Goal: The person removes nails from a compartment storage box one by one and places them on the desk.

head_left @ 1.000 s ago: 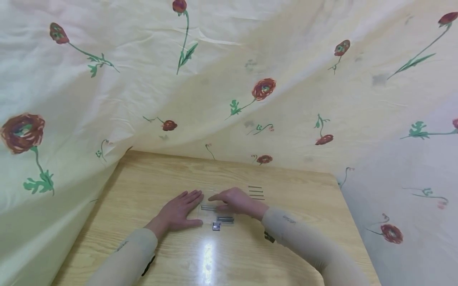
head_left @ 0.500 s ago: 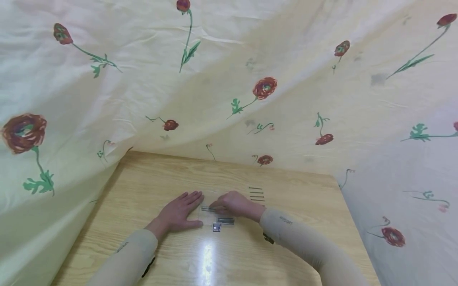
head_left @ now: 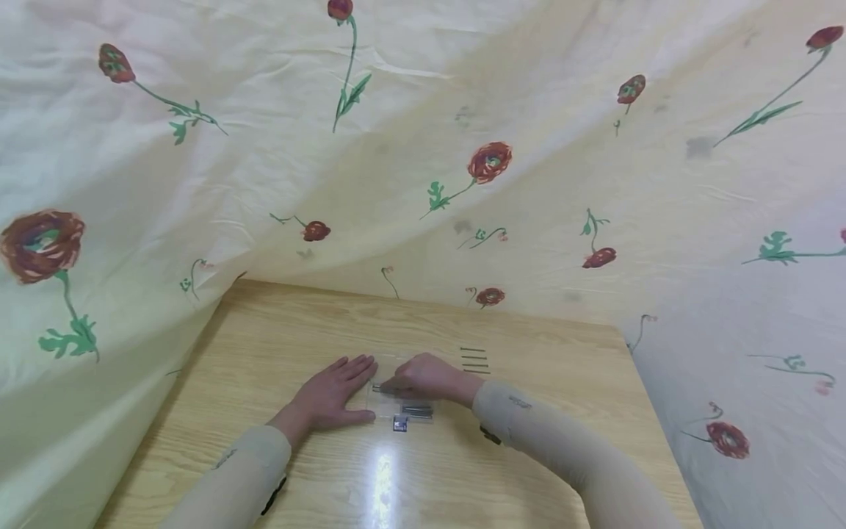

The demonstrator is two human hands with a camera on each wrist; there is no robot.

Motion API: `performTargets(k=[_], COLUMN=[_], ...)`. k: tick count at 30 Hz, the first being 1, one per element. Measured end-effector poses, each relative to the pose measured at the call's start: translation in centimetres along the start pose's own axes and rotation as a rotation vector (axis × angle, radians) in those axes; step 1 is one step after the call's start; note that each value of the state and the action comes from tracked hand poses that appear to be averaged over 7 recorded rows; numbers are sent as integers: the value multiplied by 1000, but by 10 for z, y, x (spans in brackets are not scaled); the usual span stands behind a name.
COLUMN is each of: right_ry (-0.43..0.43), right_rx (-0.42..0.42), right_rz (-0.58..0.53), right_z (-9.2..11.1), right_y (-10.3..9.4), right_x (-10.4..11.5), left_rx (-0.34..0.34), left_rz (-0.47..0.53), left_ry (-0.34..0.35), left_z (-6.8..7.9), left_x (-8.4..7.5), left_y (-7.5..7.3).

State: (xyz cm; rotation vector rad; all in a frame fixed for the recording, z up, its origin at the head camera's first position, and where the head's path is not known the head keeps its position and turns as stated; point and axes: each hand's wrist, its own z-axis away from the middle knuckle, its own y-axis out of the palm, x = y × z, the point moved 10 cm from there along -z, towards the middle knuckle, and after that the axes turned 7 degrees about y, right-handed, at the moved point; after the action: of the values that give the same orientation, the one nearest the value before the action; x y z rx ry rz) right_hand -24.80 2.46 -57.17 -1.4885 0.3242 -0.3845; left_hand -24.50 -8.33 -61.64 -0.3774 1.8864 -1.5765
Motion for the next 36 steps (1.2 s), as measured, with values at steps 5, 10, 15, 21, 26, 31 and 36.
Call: performTargets(k=[5, 10, 15, 21, 26, 31, 36], right_ry=[38, 62, 85, 90, 102, 132, 178], right_rx=[77, 102, 108, 87, 115, 167, 175], right_rz=[-11, -34, -79, -126, -99, -81, -138], right_z=[-7, -8, -9, -14, -22, -25, -22], right_y=[11, 14, 16, 14, 16, 23, 27], right_x=[-3, -4, -6, -7, -7, -9, -14], left_rx=[1, 4, 5, -8, 7, 9, 11], left_rz=[-2, 8, 3, -7, -16, -8, -22], left_ry=[-2, -5, -6, -1, -12, -12, -13], left_z=[1, 1, 1, 1, 2, 3, 2], left_x=[-1, -2, -1, 0, 3, 3, 4], left_y=[-1, -2, -1, 0, 0, 0, 3])
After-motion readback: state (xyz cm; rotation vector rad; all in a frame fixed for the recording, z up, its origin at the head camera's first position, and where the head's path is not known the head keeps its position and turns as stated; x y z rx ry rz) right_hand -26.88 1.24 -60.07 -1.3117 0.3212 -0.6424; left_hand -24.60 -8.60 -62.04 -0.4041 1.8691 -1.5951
